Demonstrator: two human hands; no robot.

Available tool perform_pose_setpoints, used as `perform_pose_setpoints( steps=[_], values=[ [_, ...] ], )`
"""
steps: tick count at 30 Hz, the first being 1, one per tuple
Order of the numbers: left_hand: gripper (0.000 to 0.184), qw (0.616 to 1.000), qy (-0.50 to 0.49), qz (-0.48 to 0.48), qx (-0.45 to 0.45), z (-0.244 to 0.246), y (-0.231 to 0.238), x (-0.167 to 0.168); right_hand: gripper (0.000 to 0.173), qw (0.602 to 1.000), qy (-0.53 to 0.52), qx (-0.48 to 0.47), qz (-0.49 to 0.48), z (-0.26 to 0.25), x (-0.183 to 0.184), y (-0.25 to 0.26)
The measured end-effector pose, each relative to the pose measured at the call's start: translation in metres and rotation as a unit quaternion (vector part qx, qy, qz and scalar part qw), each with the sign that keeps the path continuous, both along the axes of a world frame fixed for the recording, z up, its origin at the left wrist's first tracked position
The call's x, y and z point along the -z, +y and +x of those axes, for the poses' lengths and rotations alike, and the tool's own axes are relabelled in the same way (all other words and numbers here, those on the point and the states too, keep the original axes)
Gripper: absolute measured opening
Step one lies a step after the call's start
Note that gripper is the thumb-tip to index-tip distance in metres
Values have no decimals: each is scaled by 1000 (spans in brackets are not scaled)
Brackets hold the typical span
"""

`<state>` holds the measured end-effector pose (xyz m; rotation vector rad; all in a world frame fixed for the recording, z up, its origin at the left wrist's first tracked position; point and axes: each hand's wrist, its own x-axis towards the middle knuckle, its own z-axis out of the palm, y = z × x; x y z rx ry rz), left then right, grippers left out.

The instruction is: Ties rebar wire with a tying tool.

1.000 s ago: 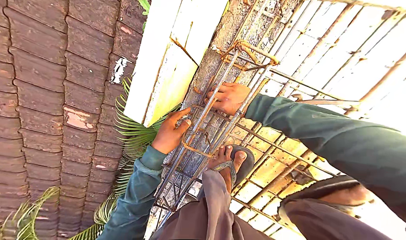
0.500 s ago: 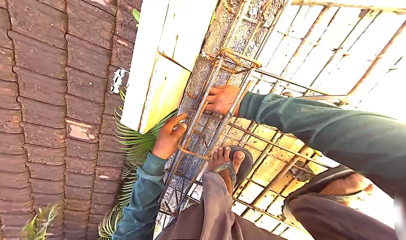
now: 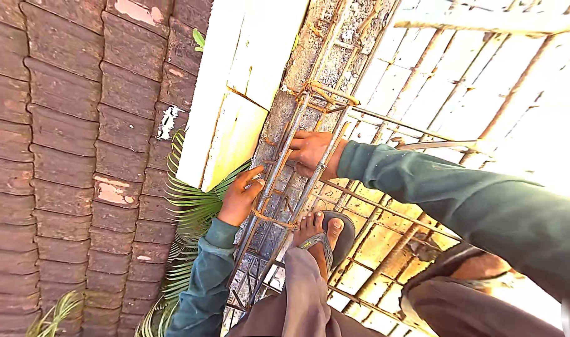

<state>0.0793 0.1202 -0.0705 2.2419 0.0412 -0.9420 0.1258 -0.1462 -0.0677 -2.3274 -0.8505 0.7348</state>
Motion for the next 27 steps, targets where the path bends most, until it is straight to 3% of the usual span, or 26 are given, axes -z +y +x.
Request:
perform_pose_setpoints(
  steps=[4,11,13,16,18,22,27],
  values=[
    [36,999,32,11,-11,12,-18,-46,34,1000,-12,6,12,-1,4,2],
    [34,999,-22,4,-47,-11,-1,12,29,999,-36,22,0,-9,14,3],
    [34,999,-9,-8,-50,-5,0,10,30,999,-45,25,-6,-12,16,4],
    [40,993,83,-57,-57,24,-1,-24,35,997,-61,46,13,-14,16,8],
    [41,993,92,-52,-48,29,-4,-34,42,993,-89,67,33,-9,15,16],
    [41,994,87,-49,-45,28,-2,-37,46,996,12,75,-47,10,2,31],
    [43,993,90,-65,-51,26,-3,-36,41,955,126,200,-180,13,-14,57]
  ],
)
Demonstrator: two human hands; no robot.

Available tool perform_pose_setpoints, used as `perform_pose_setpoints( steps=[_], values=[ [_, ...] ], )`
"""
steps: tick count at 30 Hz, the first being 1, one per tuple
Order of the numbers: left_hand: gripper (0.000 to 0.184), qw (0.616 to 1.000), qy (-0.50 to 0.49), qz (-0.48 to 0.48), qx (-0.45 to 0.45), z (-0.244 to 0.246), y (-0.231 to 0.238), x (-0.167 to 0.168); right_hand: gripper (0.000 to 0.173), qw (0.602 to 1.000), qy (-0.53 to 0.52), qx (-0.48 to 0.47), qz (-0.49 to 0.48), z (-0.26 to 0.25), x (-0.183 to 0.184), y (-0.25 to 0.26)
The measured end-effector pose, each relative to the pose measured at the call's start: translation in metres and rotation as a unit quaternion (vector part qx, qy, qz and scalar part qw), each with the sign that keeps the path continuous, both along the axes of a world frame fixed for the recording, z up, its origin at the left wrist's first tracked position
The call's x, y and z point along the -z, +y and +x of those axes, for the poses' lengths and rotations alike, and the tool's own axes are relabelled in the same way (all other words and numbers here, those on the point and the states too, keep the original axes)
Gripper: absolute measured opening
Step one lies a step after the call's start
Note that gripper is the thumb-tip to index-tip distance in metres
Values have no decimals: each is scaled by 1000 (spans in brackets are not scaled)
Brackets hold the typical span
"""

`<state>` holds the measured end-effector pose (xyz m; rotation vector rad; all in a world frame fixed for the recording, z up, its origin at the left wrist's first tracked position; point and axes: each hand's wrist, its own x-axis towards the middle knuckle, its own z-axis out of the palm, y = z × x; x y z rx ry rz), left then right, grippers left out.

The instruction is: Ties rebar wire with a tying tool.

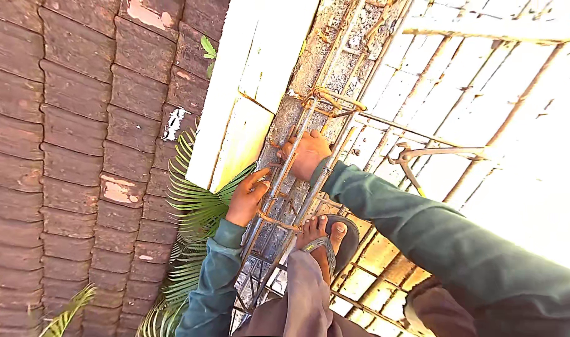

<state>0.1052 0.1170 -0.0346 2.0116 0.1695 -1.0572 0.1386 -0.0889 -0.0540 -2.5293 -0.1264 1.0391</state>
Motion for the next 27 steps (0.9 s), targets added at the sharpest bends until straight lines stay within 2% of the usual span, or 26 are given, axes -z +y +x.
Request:
perform_pose_setpoints(
  steps=[2,4,7,9,10,12,16,18,20,22,27],
  values=[
    [43,1000,1,-6,-9,0,1,3,40,998,1,53,28,-2,3,-3],
    [41,1000,7,-12,-16,1,0,6,32,985,-104,94,101,-14,16,-12],
    [39,999,17,-17,-40,0,-4,7,18,927,-338,24,163,-38,45,-21],
    [38,998,24,-22,-48,1,-5,10,29,904,-394,-51,158,-46,52,-27],
    [38,998,26,-28,-49,2,-4,12,35,902,-400,-77,144,-48,53,-30],
    [39,998,17,-36,-47,-1,-5,18,36,906,-395,-106,109,-50,49,-31],
    [37,996,-72,10,-51,-36,-29,11,18,906,-407,-107,57,-44,45,-25],
    [38,996,-82,6,-46,-43,-27,23,15,918,-379,-107,47,-41,40,-24],
    [39,998,-40,-31,-34,-33,-16,31,12,929,-356,-95,47,-41,35,-22],
    [43,997,31,-67,-34,-3,-6,22,12,941,-327,-78,48,-41,35,-21],
    [40,996,36,-65,-42,3,-5,22,20,972,-217,-14,88,-39,27,-27]
  ],
)
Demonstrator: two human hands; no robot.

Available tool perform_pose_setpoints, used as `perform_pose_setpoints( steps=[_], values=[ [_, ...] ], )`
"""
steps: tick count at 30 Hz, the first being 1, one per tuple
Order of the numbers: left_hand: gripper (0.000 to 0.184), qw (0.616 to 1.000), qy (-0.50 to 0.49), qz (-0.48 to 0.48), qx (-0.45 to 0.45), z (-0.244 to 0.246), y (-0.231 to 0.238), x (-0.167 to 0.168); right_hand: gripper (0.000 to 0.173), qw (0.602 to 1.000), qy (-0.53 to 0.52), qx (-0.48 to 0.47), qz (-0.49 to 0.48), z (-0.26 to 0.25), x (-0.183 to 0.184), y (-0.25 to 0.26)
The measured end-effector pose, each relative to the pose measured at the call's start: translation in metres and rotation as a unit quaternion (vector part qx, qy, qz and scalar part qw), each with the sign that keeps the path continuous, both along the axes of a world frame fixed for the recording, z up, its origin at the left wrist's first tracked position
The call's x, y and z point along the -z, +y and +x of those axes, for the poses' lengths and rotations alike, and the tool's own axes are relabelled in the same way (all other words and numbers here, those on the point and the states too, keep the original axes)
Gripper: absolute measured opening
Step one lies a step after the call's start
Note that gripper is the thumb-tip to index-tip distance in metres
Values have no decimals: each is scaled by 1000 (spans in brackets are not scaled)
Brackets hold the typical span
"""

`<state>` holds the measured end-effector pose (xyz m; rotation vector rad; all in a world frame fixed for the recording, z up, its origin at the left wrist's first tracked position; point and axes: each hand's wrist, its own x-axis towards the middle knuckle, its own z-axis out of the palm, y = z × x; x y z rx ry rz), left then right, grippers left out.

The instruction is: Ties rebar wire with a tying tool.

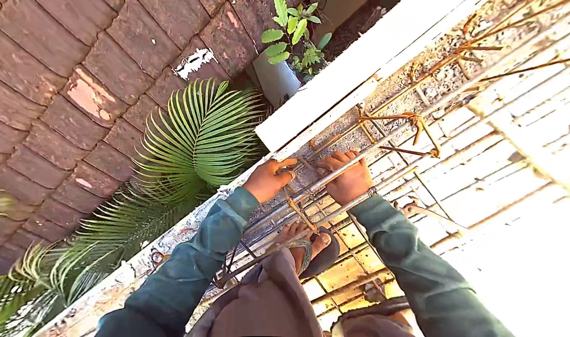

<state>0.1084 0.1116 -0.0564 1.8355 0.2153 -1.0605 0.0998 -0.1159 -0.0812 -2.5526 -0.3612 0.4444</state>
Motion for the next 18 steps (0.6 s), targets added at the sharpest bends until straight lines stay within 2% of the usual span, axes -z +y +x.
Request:
perform_pose_setpoints(
  steps=[5,7,11,14,18],
  values=[
    [34,999,-48,0,-6,-15,-8,-12,23,999,46,26,3,-2,-4,7],
    [36,1000,-15,3,1,-5,-2,-1,28,998,48,40,-14,-8,-1,14],
    [38,1000,-13,19,4,1,-4,2,33,993,6,116,-31,-24,6,26],
    [38,1000,-11,7,10,0,-4,0,36,986,-73,136,-60,-47,10,28],
    [38,1000,-11,-5,27,2,-4,-2,36,980,-74,157,-94,-59,7,32]
  ],
)
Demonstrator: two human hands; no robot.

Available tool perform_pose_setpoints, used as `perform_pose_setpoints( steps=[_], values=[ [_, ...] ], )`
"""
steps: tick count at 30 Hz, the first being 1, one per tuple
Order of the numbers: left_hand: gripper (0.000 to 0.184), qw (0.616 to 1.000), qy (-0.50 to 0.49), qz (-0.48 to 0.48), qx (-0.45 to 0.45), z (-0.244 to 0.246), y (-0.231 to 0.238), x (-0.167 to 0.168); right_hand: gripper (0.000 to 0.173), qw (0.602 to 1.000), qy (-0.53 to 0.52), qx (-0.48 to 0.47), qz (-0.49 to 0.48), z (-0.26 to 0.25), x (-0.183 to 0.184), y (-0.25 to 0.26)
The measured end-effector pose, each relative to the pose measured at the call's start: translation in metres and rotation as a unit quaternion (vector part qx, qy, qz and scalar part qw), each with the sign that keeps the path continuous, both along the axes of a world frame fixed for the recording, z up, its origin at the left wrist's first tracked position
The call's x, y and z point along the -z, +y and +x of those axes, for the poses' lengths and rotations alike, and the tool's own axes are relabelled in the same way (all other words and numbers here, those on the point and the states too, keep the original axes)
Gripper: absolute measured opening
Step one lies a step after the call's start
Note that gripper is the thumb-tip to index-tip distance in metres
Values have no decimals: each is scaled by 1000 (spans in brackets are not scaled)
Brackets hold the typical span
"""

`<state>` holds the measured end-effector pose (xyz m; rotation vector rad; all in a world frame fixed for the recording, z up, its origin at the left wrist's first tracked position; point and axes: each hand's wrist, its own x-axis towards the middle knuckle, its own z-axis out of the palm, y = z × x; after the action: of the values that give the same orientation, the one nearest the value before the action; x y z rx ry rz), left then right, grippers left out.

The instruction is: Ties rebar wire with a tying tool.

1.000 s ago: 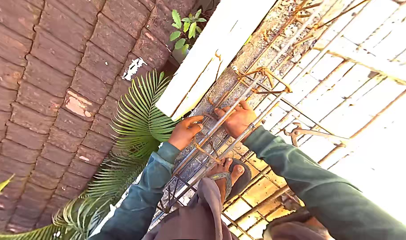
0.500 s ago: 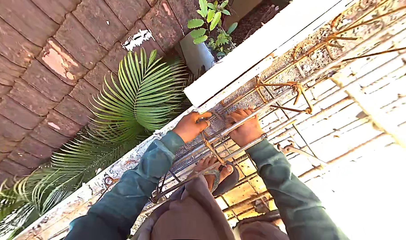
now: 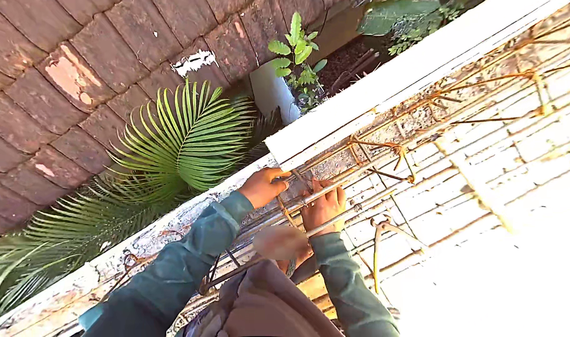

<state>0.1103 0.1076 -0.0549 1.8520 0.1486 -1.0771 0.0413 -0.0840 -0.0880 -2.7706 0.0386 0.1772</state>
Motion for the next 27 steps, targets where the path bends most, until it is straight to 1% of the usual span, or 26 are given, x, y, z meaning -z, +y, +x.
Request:
perform_pose_setpoints(
  steps=[4,7,10,12,16,20,24,26,27],
  values=[
    [39,1000,-14,-1,12,1,1,-4,37,999,41,24,-2,1,-4,11],
    [39,1000,-7,6,15,1,0,-6,34,999,21,25,6,0,-1,9],
    [38,1000,-4,12,19,1,-1,-4,33,999,26,30,21,0,-3,8],
    [38,1000,-7,11,18,1,-1,-4,36,998,20,37,36,-1,-1,7],
    [38,1000,-10,6,13,0,1,-1,47,997,35,40,61,5,-2,2],
    [38,1000,-6,2,5,0,-1,3,41,996,33,18,85,9,-1,-6],
    [38,1000,2,-4,-6,-1,1,7,45,992,69,18,100,20,-8,-8],
    [38,1000,11,-7,-3,1,1,4,39,991,78,15,105,23,-5,-7],
    [38,1000,15,-7,0,1,2,2,36,989,100,16,111,24,-3,-5]
  ],
)
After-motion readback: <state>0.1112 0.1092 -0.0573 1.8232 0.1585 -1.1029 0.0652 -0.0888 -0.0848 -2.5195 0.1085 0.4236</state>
